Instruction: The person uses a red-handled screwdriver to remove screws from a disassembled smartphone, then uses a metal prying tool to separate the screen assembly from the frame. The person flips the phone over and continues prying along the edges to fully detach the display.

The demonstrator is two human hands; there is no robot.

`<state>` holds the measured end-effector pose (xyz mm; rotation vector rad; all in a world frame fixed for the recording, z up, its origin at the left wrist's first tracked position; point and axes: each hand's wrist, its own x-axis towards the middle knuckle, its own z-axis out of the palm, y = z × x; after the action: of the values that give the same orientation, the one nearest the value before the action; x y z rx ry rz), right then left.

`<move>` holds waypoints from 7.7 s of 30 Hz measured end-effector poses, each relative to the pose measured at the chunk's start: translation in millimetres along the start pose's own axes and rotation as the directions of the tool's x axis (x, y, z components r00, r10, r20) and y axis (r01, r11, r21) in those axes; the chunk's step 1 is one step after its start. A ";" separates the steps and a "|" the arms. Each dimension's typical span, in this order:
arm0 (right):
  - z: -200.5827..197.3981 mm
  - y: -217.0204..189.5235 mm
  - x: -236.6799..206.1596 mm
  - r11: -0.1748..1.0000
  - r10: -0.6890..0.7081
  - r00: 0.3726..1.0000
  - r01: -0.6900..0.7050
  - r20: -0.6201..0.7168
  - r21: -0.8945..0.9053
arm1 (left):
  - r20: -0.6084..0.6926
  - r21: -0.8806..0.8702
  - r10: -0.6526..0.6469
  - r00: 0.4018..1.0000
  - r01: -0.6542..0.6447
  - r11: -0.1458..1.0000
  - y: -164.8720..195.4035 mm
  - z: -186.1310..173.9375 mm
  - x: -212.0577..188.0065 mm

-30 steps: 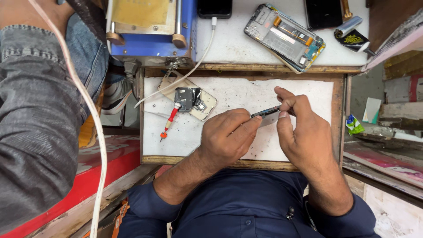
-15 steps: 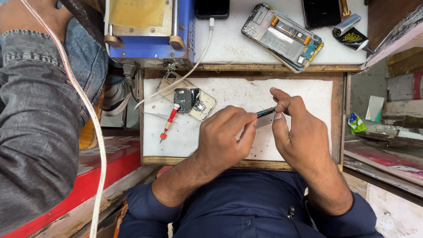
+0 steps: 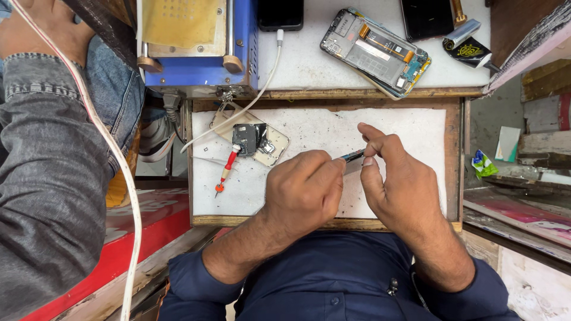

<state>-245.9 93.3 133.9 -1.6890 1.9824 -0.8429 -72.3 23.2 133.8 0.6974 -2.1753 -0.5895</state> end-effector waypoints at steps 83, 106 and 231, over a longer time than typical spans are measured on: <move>30.7 14.3 -11.2 0.943 0.036 0.975 0.040 -0.220 0.332 | 0.230 0.142 -0.217 0.949 0.188 0.972 5.2 1.4 -28.2; 42.8 37.9 -28.6 0.798 0.059 0.990 0.030 -0.127 0.602 | 0.249 0.125 -0.217 0.944 0.191 0.974 13.0 9.7 -21.8; 25.9 20.9 -14.8 0.638 0.164 0.986 -0.081 -0.032 0.766 | 0.291 0.075 -0.213 0.933 0.200 0.977 11.4 39.0 -56.9</move>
<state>-241.7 104.8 99.6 -0.9995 1.4167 -1.4704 -74.0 75.5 87.3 0.9193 -2.4156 -0.8020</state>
